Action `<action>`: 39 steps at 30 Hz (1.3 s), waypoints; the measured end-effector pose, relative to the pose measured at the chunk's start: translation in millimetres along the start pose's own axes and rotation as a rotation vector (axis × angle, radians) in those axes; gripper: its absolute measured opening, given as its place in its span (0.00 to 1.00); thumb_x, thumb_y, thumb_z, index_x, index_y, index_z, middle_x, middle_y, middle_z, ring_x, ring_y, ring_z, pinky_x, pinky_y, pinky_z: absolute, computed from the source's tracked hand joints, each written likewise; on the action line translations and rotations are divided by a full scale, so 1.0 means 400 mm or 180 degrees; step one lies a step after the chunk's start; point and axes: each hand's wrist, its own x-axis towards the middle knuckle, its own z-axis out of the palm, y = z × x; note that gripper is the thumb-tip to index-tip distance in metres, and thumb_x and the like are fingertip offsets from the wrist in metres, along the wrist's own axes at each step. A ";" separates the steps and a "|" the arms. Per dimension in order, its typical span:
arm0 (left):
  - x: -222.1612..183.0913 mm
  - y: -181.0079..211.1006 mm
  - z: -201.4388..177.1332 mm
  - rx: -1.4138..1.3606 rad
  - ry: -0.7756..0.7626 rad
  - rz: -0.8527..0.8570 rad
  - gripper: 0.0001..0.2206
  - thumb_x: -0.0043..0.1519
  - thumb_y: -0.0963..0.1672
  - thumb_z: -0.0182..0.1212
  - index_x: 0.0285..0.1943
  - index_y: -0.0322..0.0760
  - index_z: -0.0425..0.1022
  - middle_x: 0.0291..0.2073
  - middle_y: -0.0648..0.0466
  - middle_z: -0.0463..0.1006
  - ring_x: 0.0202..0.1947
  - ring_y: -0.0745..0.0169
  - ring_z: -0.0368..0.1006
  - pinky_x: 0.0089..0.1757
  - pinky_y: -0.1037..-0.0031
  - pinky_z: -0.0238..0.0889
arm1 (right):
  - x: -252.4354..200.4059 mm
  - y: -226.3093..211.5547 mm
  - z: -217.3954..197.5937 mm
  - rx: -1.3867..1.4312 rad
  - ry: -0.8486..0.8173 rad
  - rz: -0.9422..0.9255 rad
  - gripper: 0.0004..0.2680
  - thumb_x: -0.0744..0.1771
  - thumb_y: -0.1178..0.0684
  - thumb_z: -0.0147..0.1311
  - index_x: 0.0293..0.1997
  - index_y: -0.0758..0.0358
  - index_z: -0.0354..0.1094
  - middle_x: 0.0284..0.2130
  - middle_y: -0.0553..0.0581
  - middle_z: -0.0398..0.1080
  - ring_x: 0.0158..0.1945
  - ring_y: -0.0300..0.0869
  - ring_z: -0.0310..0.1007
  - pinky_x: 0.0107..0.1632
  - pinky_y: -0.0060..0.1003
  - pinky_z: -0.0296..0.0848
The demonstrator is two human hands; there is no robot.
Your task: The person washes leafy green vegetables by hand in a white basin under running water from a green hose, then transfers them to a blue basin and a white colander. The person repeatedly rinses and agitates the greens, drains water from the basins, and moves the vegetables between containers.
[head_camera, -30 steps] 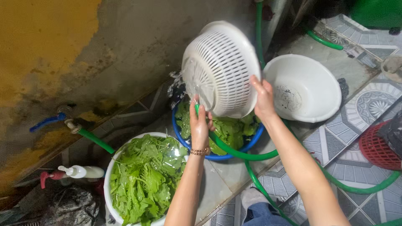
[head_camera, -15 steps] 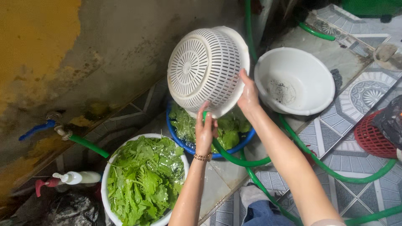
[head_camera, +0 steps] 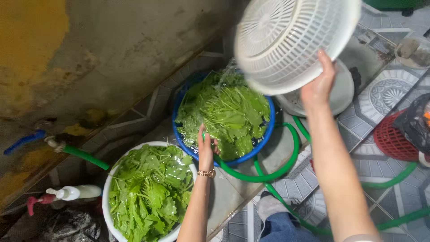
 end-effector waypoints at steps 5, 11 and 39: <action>0.052 -0.130 -0.064 0.0071 0.0220 -0.0020 0.26 0.70 0.51 0.47 0.79 0.54 0.53 0.27 0.59 0.70 0.22 0.73 0.61 0.26 0.80 0.59 | 0.027 -0.044 -0.148 -0.3247 -0.0474 -0.1309 0.09 0.67 0.61 0.60 0.50 0.72 0.66 0.44 0.58 0.73 0.48 0.41 0.72 0.54 0.39 0.71; 0.063 -0.268 -0.127 0.0149 0.0486 -0.0241 0.24 0.70 0.50 0.48 0.76 0.52 0.56 0.27 0.59 0.71 0.23 0.73 0.64 0.26 0.79 0.61 | -0.014 0.088 -0.400 -0.5546 -0.0858 -0.1415 0.08 0.66 0.54 0.65 0.47 0.62 0.75 0.46 0.62 0.76 0.53 0.58 0.74 0.54 0.50 0.71; 0.092 -0.432 -0.241 0.1300 0.0038 0.0893 0.33 0.64 0.42 0.65 0.78 0.32 0.54 0.67 0.38 0.65 0.61 0.47 0.62 0.57 0.63 0.58 | -0.704 0.337 -0.145 -0.3859 -0.2596 -0.0325 0.21 0.69 0.55 0.54 0.73 0.58 0.57 0.57 0.72 0.71 0.56 0.66 0.73 0.56 0.52 0.73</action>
